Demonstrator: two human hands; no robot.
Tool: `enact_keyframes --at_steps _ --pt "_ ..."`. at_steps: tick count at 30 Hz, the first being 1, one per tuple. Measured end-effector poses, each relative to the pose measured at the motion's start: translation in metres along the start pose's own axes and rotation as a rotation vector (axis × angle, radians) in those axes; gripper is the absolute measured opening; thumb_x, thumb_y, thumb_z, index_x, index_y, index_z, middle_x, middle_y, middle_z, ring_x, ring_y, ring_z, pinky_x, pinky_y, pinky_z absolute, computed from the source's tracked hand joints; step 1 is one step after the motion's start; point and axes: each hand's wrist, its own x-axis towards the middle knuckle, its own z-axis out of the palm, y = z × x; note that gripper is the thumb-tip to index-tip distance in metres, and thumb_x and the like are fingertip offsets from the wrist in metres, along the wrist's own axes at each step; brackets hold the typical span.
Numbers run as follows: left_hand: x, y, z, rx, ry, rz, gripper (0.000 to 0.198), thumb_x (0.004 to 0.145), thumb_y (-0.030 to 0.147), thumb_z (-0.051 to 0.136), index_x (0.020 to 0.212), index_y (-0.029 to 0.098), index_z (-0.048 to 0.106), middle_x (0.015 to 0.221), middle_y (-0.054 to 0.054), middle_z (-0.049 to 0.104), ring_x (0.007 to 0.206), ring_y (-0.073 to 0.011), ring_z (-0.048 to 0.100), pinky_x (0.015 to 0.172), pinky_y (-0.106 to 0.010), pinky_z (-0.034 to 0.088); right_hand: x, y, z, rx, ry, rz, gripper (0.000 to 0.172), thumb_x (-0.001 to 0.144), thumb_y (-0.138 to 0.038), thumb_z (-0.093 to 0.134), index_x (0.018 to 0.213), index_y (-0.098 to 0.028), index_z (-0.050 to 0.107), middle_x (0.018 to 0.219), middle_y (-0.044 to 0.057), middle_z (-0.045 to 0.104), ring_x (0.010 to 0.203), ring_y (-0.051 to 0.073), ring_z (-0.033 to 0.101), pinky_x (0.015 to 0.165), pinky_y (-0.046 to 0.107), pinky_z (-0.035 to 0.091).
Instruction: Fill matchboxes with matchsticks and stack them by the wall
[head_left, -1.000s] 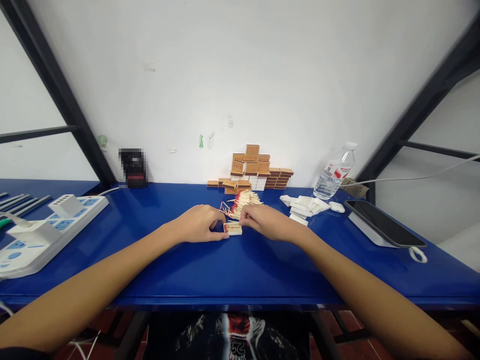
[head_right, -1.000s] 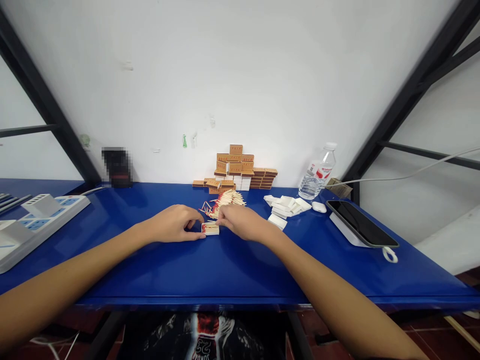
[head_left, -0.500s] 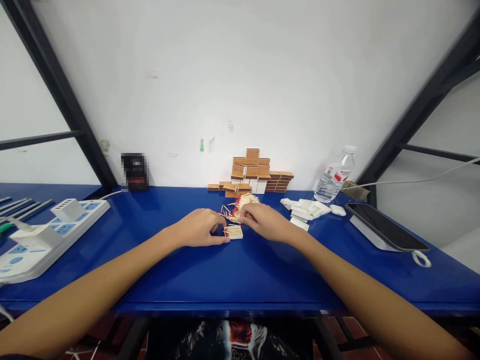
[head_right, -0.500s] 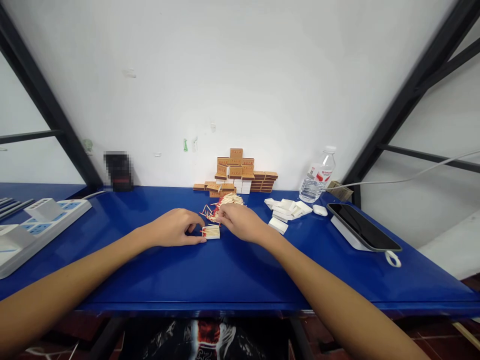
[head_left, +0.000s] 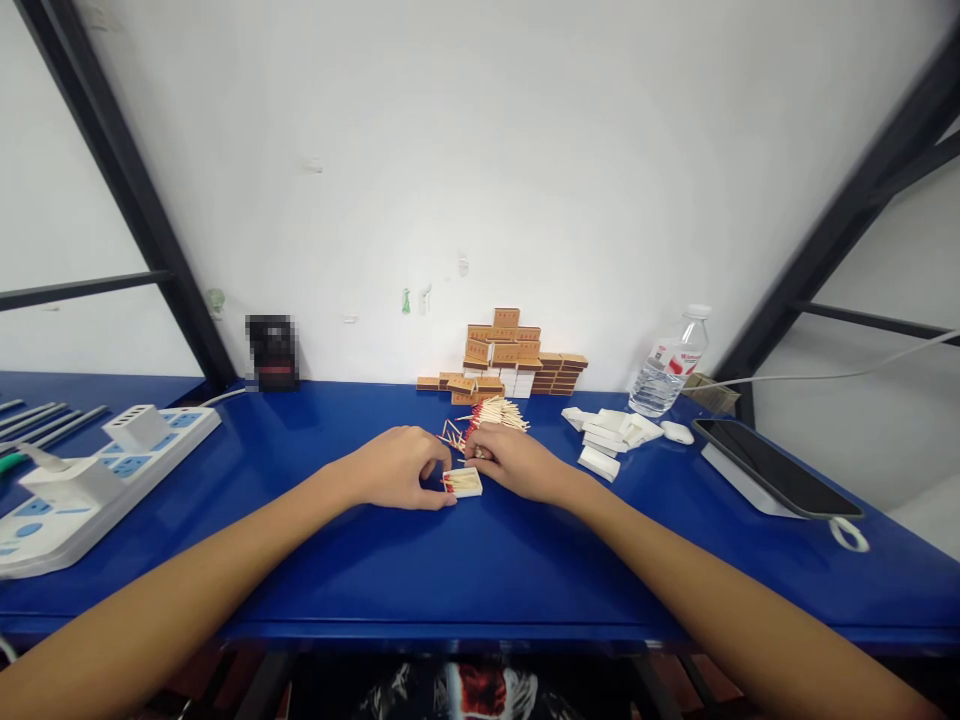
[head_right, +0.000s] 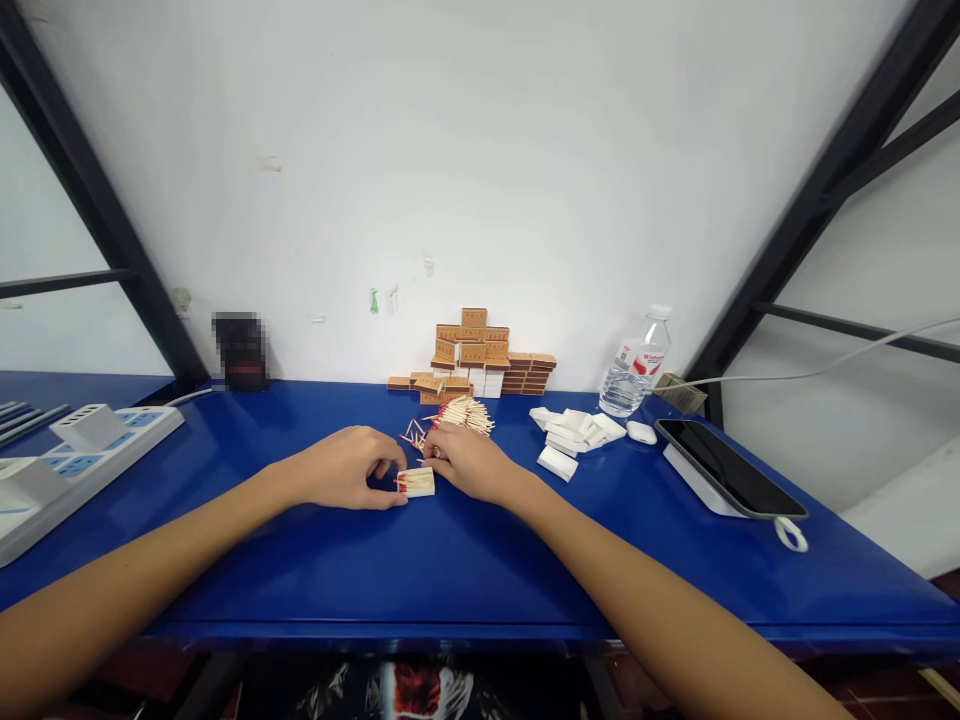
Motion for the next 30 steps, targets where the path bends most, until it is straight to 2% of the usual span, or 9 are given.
enact_keyframes --at_steps 5,9,13,16,18,20,24,27,30 --pt "-0.001 0.000 -0.001 0.000 -0.002 0.001 0.028 0.083 0.047 0.077 0.084 0.019 0.072 0.071 0.000 0.068 0.059 -0.0142 0.057 0.055 -0.029 0.032 0.002 -0.006 0.000 -0.070 -0.061 0.065 0.007 0.102 -0.019 0.062 0.095 -0.018 0.062 0.097 0.007 0.065 0.088 0.020 0.059 0.074 0.030 0.040" --pt "0.000 0.002 -0.004 -0.007 -0.001 -0.016 0.027 0.083 0.046 0.077 0.087 0.019 0.074 0.070 0.000 0.069 0.059 -0.0145 0.058 0.055 -0.028 0.032 -0.005 -0.011 -0.012 -0.036 0.049 0.061 0.010 0.106 -0.023 0.055 0.097 -0.019 0.057 0.103 0.008 0.065 0.090 0.020 0.059 0.077 0.030 0.042" --pt "0.000 0.002 -0.004 -0.011 -0.006 -0.020 0.027 0.084 0.045 0.076 0.087 0.019 0.074 0.070 -0.001 0.068 0.058 -0.0145 0.058 0.054 -0.028 0.032 -0.010 -0.017 -0.020 0.119 0.098 0.059 0.011 0.105 -0.024 0.055 0.095 -0.020 0.057 0.093 0.004 0.067 0.081 0.018 0.058 0.073 0.029 0.042" --pt "0.001 0.001 -0.003 -0.013 -0.006 -0.016 0.027 0.085 0.045 0.076 0.086 0.019 0.073 0.069 0.000 0.068 0.058 -0.0144 0.058 0.054 -0.028 0.032 -0.011 -0.020 -0.018 0.179 0.089 0.001 0.010 0.105 -0.023 0.053 0.105 -0.019 0.062 0.097 0.006 0.070 0.082 0.018 0.060 0.075 0.030 0.044" --pt "0.001 0.000 -0.001 -0.013 0.005 -0.014 0.026 0.085 0.045 0.076 0.085 0.019 0.072 0.069 0.000 0.068 0.057 -0.0142 0.058 0.054 -0.029 0.032 -0.010 -0.023 -0.017 0.197 0.118 -0.057 0.019 0.106 -0.021 0.049 0.117 -0.019 0.064 0.109 0.009 0.072 0.093 0.020 0.063 0.082 0.033 0.046" --pt "0.001 0.000 -0.001 -0.016 0.015 -0.012 0.027 0.085 0.045 0.076 0.082 0.019 0.070 0.068 0.000 0.067 0.056 -0.0139 0.057 0.053 -0.029 0.032 -0.009 -0.025 -0.016 0.243 0.157 -0.044 0.022 0.105 -0.023 0.049 0.117 -0.020 0.068 0.112 0.009 0.073 0.094 0.020 0.064 0.083 0.034 0.048" --pt "0.002 -0.002 -0.001 -0.006 0.024 -0.019 0.032 0.086 0.047 0.075 0.075 0.019 0.064 0.066 0.001 0.065 0.055 -0.0136 0.055 0.053 -0.029 0.031 -0.003 -0.029 -0.011 0.499 0.260 0.119 0.018 0.097 -0.035 0.064 0.096 -0.019 0.071 0.092 0.006 0.073 0.075 0.017 0.062 0.069 0.030 0.048" --pt "0.003 -0.003 -0.001 0.008 0.057 -0.030 0.033 0.088 0.047 0.072 0.073 0.019 0.062 0.067 0.000 0.065 0.056 -0.0136 0.055 0.054 -0.029 0.032 0.000 -0.027 -0.004 0.681 0.235 0.191 0.026 0.089 -0.044 0.072 0.091 -0.018 0.070 0.084 0.004 0.071 0.068 0.016 0.059 0.063 0.029 0.047" --pt "0.003 -0.005 -0.001 -0.002 0.076 -0.057 0.029 0.089 0.046 0.071 0.078 0.019 0.067 0.070 0.000 0.067 0.058 -0.0138 0.057 0.056 -0.029 0.033 -0.001 -0.021 0.002 0.573 0.185 0.225 0.023 0.087 -0.041 0.073 0.089 -0.018 0.072 0.071 0.000 0.063 0.060 0.013 0.050 0.059 0.027 0.040"
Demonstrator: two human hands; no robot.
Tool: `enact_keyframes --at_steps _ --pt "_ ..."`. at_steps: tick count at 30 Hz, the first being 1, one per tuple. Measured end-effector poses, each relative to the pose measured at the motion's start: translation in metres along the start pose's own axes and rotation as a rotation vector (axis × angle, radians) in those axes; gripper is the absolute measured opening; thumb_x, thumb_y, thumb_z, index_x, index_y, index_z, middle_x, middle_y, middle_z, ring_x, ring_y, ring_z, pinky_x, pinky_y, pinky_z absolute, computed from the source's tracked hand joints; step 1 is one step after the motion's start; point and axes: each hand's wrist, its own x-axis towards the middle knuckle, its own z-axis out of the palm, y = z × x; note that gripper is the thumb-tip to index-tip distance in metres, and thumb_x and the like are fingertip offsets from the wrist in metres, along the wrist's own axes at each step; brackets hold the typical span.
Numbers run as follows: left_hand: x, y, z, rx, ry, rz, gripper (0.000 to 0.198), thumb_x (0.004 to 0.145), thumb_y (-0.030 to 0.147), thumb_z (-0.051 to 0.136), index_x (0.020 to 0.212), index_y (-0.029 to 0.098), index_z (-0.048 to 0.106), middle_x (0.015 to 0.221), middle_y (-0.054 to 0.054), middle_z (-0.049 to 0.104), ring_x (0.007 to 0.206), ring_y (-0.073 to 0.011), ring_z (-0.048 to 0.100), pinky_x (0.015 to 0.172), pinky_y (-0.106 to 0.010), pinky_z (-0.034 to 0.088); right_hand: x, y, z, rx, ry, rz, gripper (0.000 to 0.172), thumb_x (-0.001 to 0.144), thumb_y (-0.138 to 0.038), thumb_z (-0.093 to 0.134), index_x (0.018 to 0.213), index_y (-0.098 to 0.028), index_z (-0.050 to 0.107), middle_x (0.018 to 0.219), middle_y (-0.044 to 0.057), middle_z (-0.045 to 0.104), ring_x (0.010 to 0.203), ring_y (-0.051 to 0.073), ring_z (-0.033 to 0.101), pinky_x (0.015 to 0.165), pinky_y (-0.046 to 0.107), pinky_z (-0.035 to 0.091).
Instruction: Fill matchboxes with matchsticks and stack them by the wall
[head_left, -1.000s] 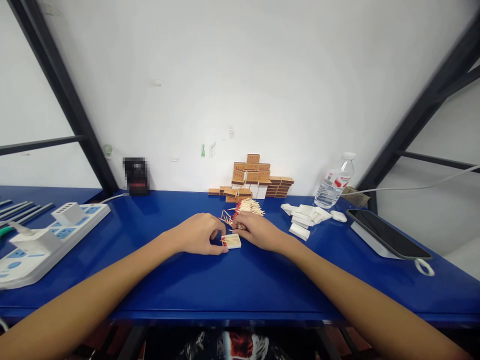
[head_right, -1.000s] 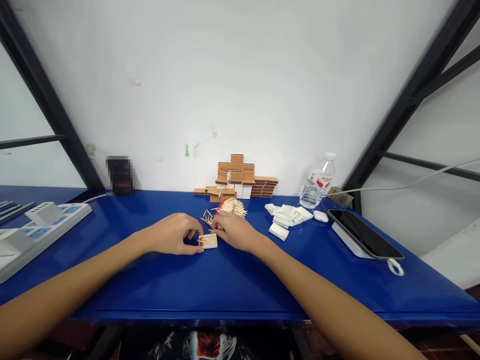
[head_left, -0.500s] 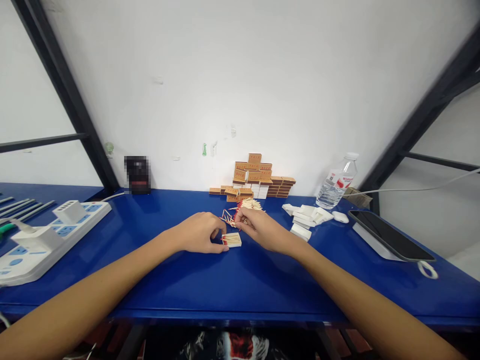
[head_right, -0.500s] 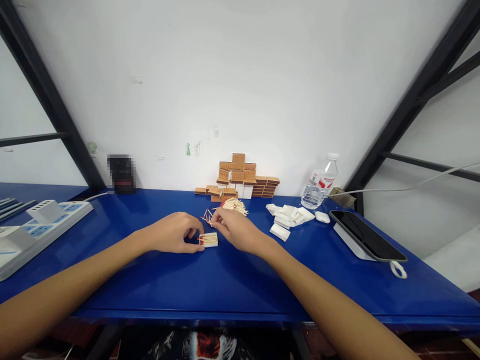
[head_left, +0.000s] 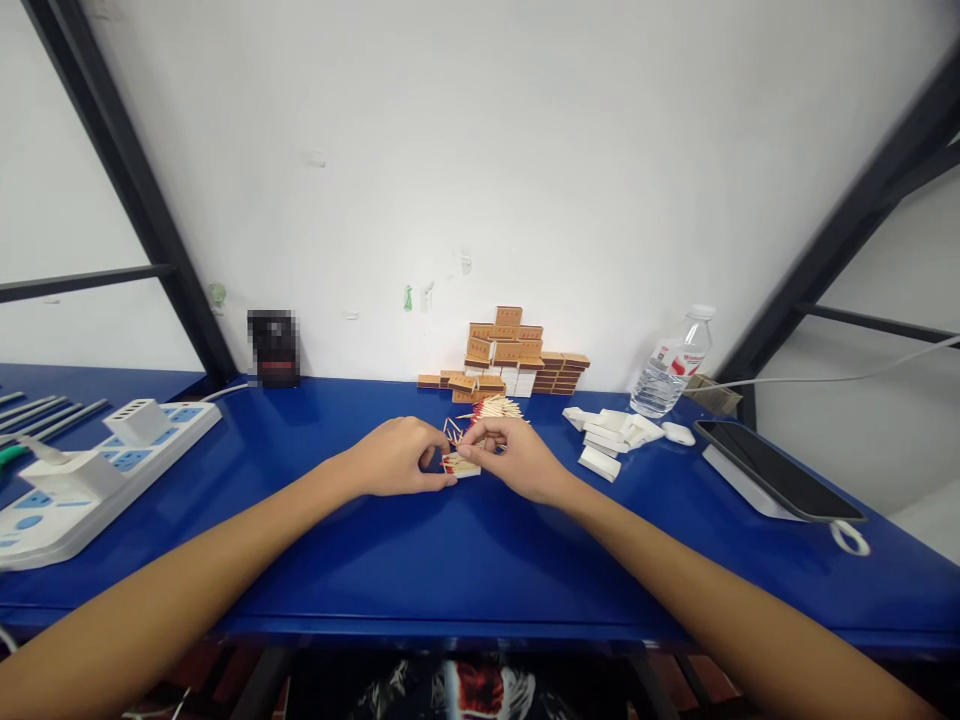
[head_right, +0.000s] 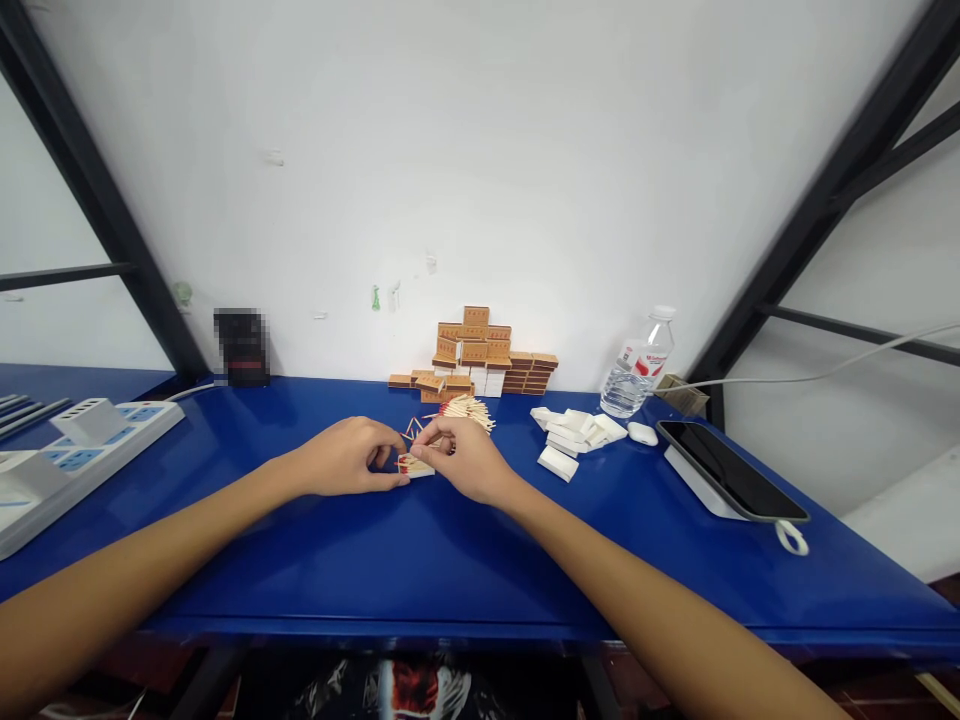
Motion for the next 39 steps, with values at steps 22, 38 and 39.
enact_keyframes --at_steps 22,38,39 --pt "0.001 0.005 0.000 -0.097 -0.030 0.025 0.024 0.089 0.044 0.071 0.088 0.020 0.072 0.075 0.000 0.068 0.062 -0.0127 0.057 0.059 -0.027 0.037 -0.008 -0.004 0.000 -0.328 -0.078 -0.152 0.010 0.092 -0.025 0.075 0.083 -0.020 0.075 0.095 0.004 0.062 0.086 0.017 0.057 0.078 0.030 0.044" --pt "0.000 0.003 0.002 -0.096 -0.077 0.022 0.027 0.086 0.045 0.076 0.094 0.019 0.075 0.072 0.002 0.068 0.060 -0.0127 0.057 0.057 -0.027 0.036 -0.002 0.008 -0.028 -0.576 -0.102 -0.232 0.014 0.095 -0.009 0.065 0.102 -0.019 0.070 0.103 0.006 0.062 0.093 0.020 0.059 0.083 0.030 0.044" --pt "0.000 0.003 0.002 -0.091 -0.081 0.019 0.027 0.086 0.045 0.076 0.094 0.019 0.075 0.071 0.002 0.068 0.059 -0.0127 0.057 0.057 -0.027 0.036 -0.001 0.011 -0.030 -0.590 -0.125 -0.235 0.017 0.095 -0.007 0.065 0.105 -0.020 0.070 0.105 0.006 0.061 0.093 0.019 0.059 0.083 0.030 0.044"
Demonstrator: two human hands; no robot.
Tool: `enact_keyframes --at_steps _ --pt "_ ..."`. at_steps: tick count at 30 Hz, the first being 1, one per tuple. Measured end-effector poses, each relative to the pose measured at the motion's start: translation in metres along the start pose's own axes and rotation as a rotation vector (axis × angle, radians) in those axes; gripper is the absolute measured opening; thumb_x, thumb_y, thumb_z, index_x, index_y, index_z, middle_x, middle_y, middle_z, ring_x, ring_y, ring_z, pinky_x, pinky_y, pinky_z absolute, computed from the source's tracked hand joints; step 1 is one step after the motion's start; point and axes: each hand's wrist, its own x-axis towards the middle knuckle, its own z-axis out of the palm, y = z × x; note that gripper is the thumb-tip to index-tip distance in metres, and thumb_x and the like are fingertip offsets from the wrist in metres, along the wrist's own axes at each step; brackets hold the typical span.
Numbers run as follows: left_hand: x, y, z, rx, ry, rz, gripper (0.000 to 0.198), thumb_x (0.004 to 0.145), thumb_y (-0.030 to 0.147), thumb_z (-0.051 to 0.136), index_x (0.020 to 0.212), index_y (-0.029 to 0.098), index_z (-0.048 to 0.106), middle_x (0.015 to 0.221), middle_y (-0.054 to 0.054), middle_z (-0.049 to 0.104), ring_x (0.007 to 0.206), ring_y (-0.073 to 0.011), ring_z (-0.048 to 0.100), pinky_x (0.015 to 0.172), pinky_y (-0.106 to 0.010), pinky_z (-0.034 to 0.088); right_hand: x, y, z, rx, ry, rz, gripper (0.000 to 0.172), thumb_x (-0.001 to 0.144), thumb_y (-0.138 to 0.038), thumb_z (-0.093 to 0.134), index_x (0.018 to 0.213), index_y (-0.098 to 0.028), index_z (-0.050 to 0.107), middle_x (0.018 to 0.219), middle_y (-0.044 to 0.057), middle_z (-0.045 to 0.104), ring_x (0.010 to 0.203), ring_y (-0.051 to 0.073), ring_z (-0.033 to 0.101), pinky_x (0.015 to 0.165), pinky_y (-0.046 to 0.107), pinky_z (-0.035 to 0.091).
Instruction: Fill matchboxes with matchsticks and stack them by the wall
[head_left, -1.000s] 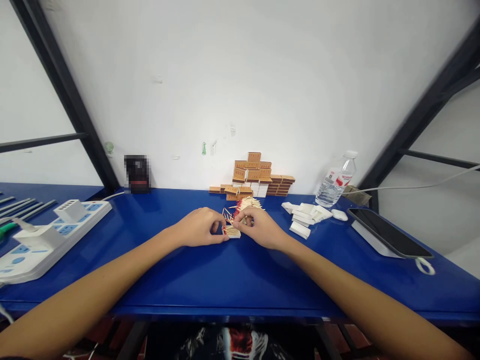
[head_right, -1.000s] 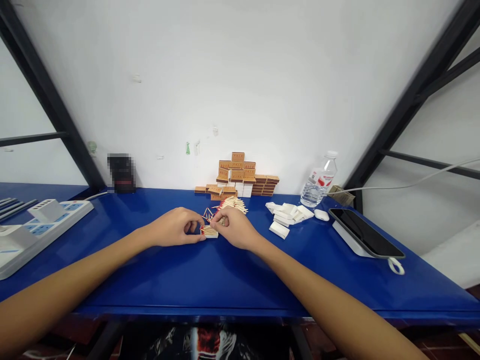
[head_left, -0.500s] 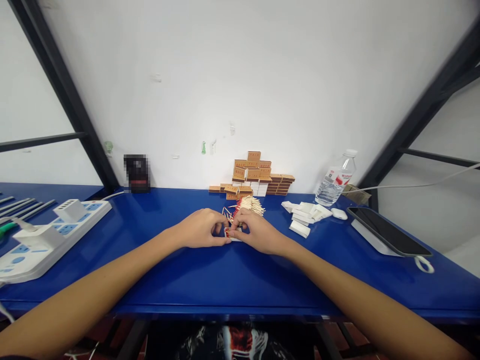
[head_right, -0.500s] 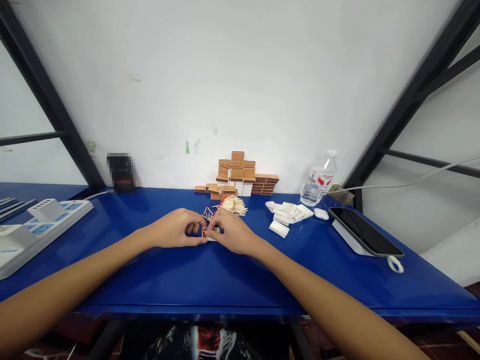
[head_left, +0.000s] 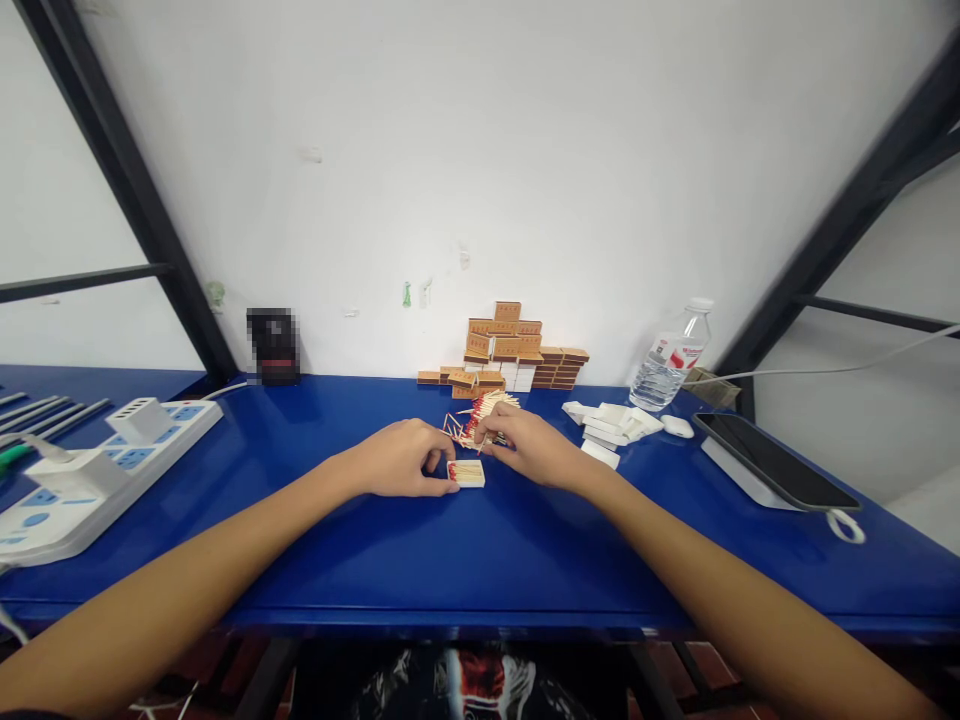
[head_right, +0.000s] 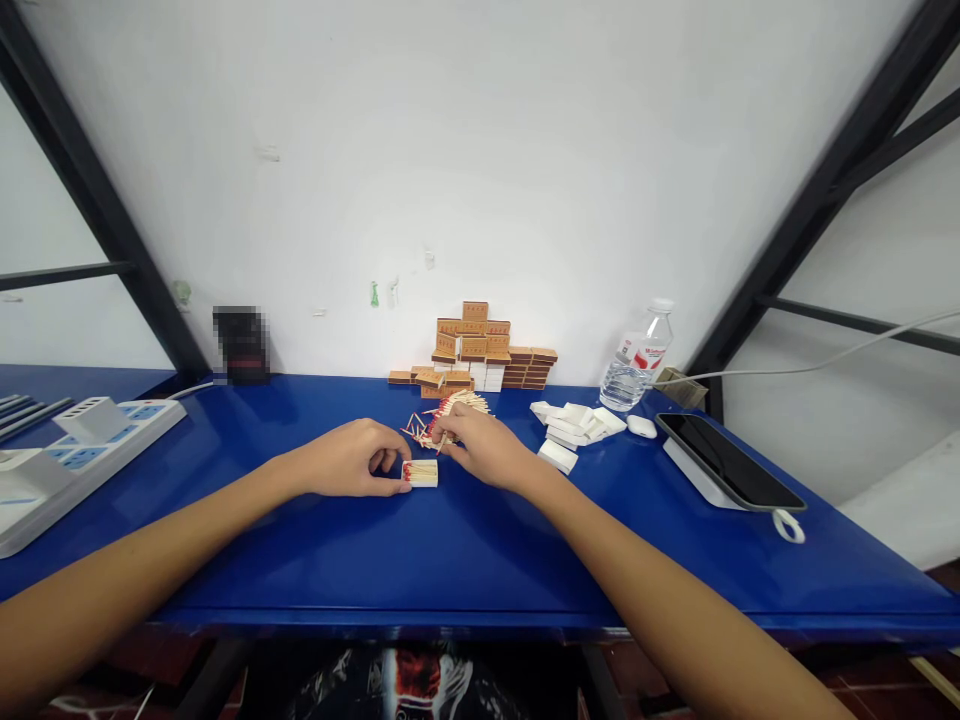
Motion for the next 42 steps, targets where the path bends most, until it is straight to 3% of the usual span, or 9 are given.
enact_keyframes --at_steps 4,11,16,21,31,42 --pt "-0.001 0.000 -0.001 0.017 -0.004 0.004 0.027 0.086 0.045 0.076 0.093 0.019 0.075 0.071 0.001 0.068 0.059 -0.0130 0.057 0.057 -0.027 0.035 0.000 0.009 0.002 -0.070 -0.042 -0.008 0.022 0.095 -0.005 0.064 0.111 -0.020 0.068 0.111 0.007 0.060 0.094 0.020 0.059 0.084 0.031 0.044" --pt "-0.001 -0.001 0.000 0.015 0.001 0.021 0.027 0.085 0.044 0.076 0.093 0.019 0.075 0.069 0.001 0.067 0.058 -0.0127 0.057 0.056 -0.027 0.034 0.002 0.011 0.004 -0.106 -0.051 0.061 0.011 0.097 -0.008 0.063 0.097 -0.018 0.065 0.106 0.007 0.060 0.094 0.021 0.059 0.080 0.030 0.043" --pt "-0.001 -0.001 0.001 -0.003 0.012 0.007 0.026 0.086 0.043 0.075 0.093 0.019 0.075 0.068 0.002 0.066 0.056 -0.0122 0.056 0.055 -0.028 0.034 0.000 -0.006 -0.002 0.059 0.030 0.005 0.005 0.099 -0.017 0.066 0.093 -0.018 0.066 0.097 0.005 0.061 0.089 0.019 0.057 0.078 0.029 0.043" --pt "0.000 -0.003 0.002 0.014 0.017 0.020 0.026 0.088 0.045 0.074 0.089 0.019 0.073 0.066 0.002 0.064 0.057 -0.0125 0.055 0.055 -0.028 0.032 -0.001 -0.025 0.004 0.163 -0.009 -0.042 0.005 0.096 -0.019 0.069 0.091 -0.019 0.069 0.088 0.002 0.061 0.081 0.017 0.055 0.072 0.027 0.040" --pt "-0.001 0.001 0.000 0.038 -0.005 -0.004 0.028 0.087 0.046 0.075 0.095 0.019 0.075 0.070 0.001 0.067 0.058 -0.0139 0.057 0.056 -0.028 0.033 0.004 0.003 0.014 -0.016 0.046 0.042 0.007 0.096 -0.021 0.070 0.091 -0.018 0.066 0.092 0.005 0.063 0.085 0.018 0.058 0.075 0.028 0.041" --pt "0.000 0.000 0.001 0.041 0.000 0.014 0.027 0.087 0.046 0.073 0.091 0.019 0.074 0.068 0.001 0.066 0.058 -0.0132 0.056 0.055 -0.029 0.031 0.002 -0.002 0.008 -0.110 -0.066 0.114 0.009 0.101 -0.019 0.063 0.092 -0.018 0.063 0.095 0.007 0.065 0.085 0.019 0.059 0.075 0.029 0.042"
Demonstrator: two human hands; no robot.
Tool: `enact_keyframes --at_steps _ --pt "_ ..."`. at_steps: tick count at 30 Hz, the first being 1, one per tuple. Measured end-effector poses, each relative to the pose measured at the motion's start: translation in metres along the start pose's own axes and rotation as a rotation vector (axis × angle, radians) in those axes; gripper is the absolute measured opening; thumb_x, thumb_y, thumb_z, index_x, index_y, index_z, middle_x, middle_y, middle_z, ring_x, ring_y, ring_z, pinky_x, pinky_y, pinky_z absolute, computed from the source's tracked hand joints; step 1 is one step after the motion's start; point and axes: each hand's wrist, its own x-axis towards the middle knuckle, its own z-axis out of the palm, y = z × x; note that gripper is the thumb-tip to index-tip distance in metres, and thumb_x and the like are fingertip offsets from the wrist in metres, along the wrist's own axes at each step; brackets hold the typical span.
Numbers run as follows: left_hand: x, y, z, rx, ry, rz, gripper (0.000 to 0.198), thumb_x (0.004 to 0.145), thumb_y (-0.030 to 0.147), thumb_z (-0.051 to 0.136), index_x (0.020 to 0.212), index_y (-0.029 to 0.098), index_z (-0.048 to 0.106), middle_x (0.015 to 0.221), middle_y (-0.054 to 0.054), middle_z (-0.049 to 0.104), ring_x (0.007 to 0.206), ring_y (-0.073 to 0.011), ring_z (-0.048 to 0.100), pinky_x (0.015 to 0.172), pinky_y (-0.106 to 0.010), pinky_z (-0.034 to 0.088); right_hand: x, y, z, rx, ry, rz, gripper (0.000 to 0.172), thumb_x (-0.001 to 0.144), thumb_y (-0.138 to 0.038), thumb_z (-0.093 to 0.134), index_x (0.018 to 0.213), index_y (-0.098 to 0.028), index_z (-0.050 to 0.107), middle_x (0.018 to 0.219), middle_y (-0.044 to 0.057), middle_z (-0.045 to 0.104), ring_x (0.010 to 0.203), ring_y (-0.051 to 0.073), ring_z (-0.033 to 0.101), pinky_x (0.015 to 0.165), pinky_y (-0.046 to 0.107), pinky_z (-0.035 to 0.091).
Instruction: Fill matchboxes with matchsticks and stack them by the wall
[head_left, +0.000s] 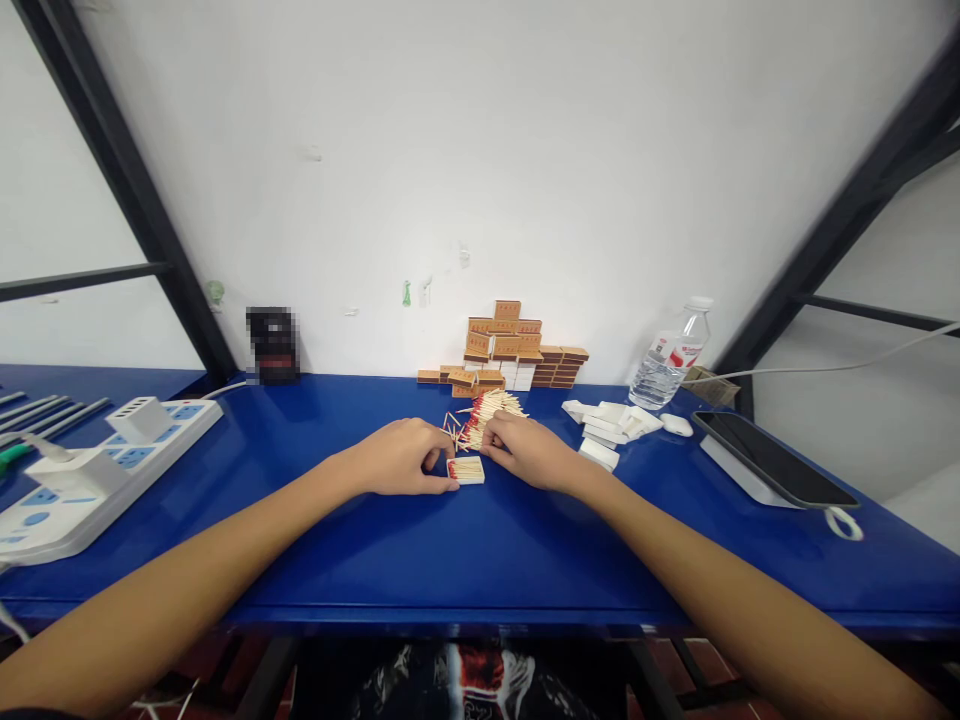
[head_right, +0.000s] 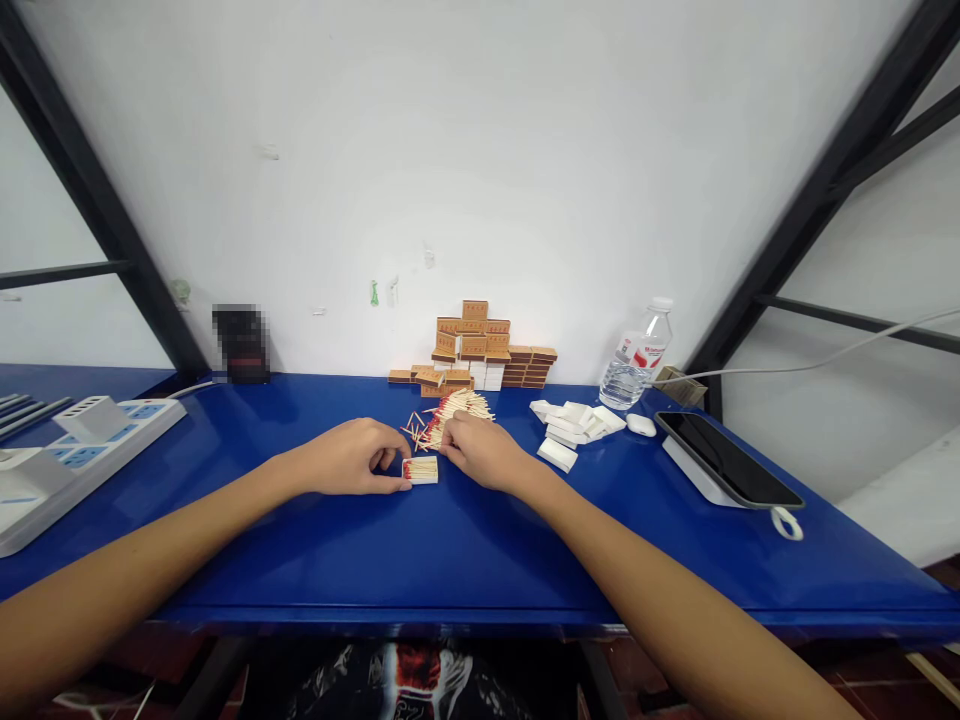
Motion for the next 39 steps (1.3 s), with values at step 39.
enact_keyframes --at_steps 39 --pt "-0.001 -0.001 0.002 0.008 0.022 0.006 0.026 0.087 0.045 0.075 0.092 0.019 0.073 0.066 0.002 0.065 0.056 -0.0137 0.057 0.054 -0.030 0.031 -0.004 0.012 -0.020 0.013 0.031 -0.012 0.012 0.105 -0.022 0.057 0.094 -0.018 0.058 0.098 0.008 0.063 0.083 0.019 0.057 0.073 0.030 0.041"
